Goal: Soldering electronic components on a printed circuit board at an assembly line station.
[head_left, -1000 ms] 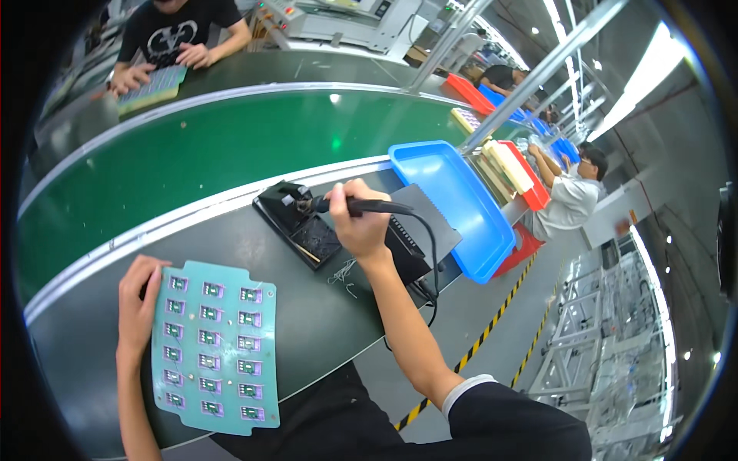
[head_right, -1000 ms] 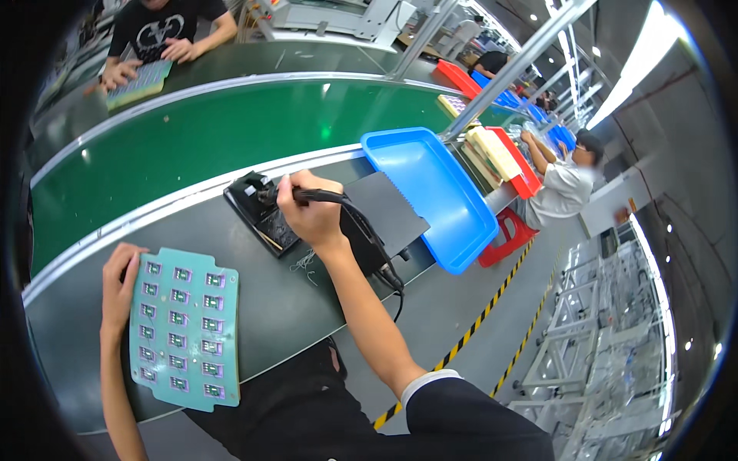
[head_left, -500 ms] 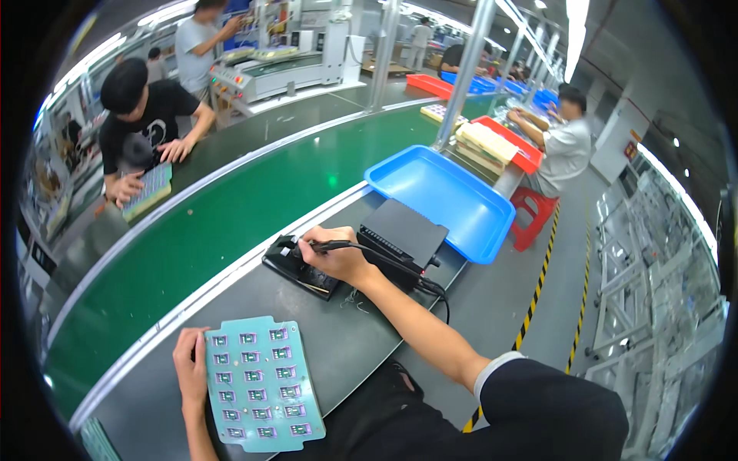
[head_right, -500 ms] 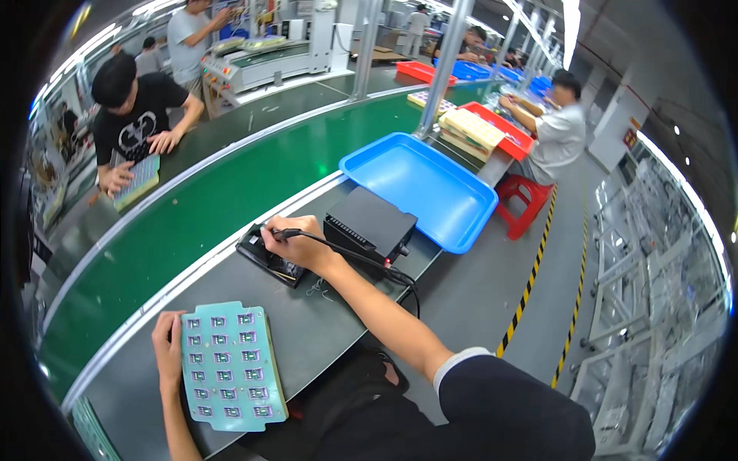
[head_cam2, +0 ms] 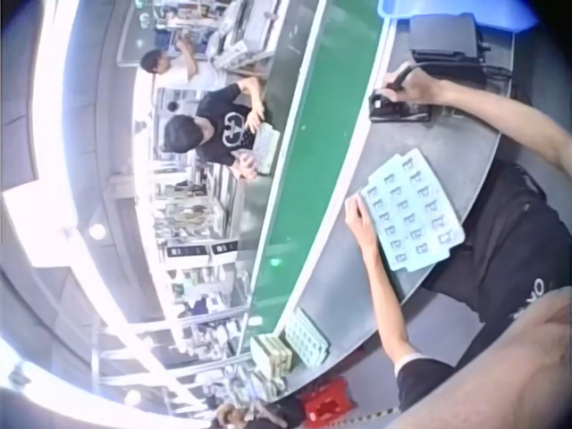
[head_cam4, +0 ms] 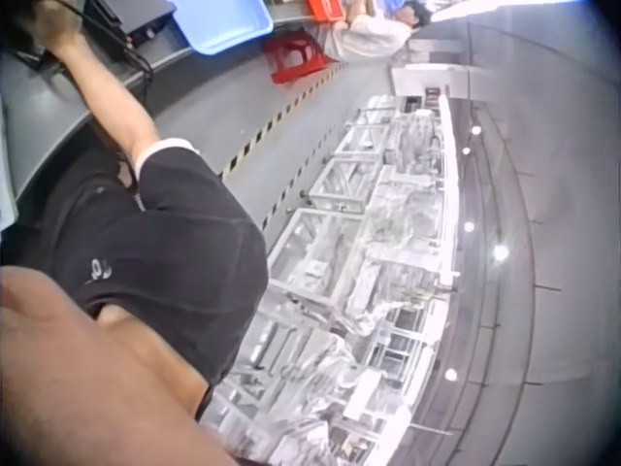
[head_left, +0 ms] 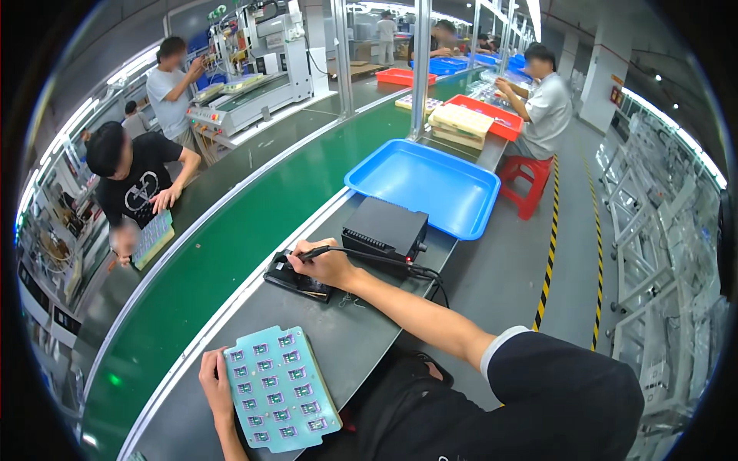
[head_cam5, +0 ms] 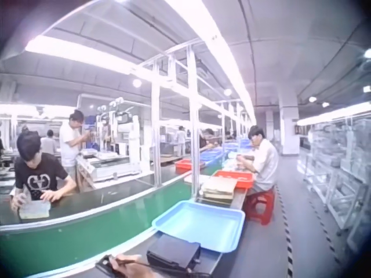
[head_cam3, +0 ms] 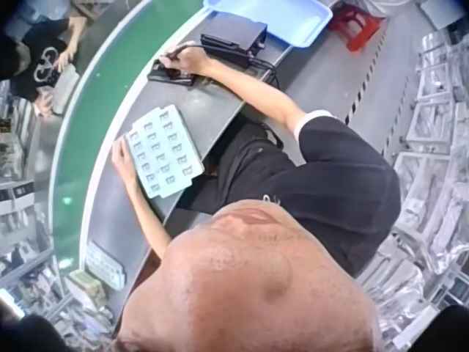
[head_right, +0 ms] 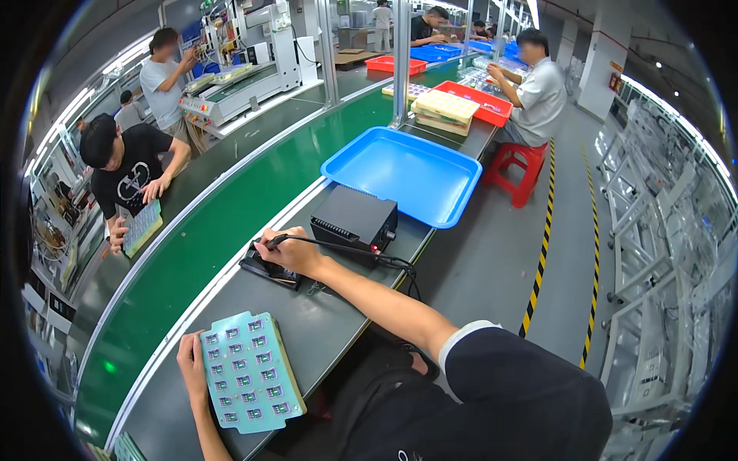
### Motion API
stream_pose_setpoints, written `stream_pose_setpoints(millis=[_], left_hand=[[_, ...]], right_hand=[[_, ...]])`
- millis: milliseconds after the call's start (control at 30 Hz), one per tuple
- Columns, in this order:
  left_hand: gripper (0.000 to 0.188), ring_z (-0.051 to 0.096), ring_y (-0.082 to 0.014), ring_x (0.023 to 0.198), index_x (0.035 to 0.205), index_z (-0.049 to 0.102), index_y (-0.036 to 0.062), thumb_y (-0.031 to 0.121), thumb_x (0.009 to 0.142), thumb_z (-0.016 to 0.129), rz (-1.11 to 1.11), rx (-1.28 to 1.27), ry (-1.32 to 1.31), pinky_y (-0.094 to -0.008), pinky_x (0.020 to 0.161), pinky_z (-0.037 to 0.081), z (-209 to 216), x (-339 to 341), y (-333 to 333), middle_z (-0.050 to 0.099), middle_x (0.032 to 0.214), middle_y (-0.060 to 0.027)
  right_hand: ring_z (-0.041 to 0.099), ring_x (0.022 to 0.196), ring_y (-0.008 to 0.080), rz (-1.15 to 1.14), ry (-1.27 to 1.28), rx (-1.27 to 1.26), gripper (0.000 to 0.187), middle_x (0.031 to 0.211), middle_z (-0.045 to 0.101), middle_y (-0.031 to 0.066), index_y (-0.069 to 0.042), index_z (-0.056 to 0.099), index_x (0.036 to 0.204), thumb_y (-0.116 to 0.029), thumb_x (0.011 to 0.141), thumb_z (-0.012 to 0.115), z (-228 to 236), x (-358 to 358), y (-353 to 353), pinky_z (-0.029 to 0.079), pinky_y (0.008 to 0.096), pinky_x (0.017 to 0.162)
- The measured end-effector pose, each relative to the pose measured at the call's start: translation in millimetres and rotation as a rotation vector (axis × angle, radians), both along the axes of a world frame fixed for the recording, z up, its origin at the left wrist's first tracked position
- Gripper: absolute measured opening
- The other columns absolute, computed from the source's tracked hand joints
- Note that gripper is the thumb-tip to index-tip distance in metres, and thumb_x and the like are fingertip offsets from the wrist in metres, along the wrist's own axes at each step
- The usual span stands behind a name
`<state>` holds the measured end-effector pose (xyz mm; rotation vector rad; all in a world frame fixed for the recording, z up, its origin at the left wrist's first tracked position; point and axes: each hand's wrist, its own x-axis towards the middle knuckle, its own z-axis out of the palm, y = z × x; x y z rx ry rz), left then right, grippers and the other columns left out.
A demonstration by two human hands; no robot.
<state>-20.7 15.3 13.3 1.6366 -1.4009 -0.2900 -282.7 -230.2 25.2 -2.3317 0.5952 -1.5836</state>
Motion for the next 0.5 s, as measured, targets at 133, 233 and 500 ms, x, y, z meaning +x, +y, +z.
stream_pose_setpoints(millis=[133, 233, 500], left_hand=[[0.022, 0.059, -0.0178, 0.083, 0.098, 0.062, -0.0084, 0.008, 0.101, 0.049, 0.004, 0.003, -0.004, -0.0292, 0.075, 0.045, -0.6, 1.1, 0.8, 0.063, 0.096, -0.0108], [0.022, 0.059, -0.0176, 0.083, 0.098, 0.062, -0.0085, 0.009, 0.102, 0.049, 0.0, -0.003, -0.002, -0.0287, 0.075, 0.045, -1.1, 1.8, 0.0, 0.062, 0.095, -0.0107], [0.023, 0.059, -0.0184, 0.085, 0.099, 0.062, -0.0089, 0.009, 0.102, 0.048, -0.005, -0.003, -0.006, -0.0291, 0.077, 0.045, -1.9, 4.6, 1.0, 0.062, 0.096, -0.0107]], right_hand=[[0.066, 0.058, 0.0296, 0.003, -0.006, 0.008, 0.021, 0.067, 0.068, 0.0109, -0.005, 0.058, 0.078, -0.019, 0.087, 0.07, 2.1, 0.0, 3.7, 0.051, 0.0359, 0.05], [0.067, 0.059, 0.0298, 0.006, 0.025, 0.043, 0.02, 0.068, 0.068, 0.0108, -0.004, 0.059, 0.08, -0.019, 0.087, 0.07, 2.5, -0.7, 3.9, 0.051, 0.0356, 0.051], [0.065, 0.054, 0.0281, -0.007, 0.008, 0.089, 0.022, 0.061, 0.065, 0.0117, -0.004, 0.06, 0.079, -0.021, 0.089, 0.07, 3.6, 1.0, 7.7, 0.05, 0.0343, 0.048]])
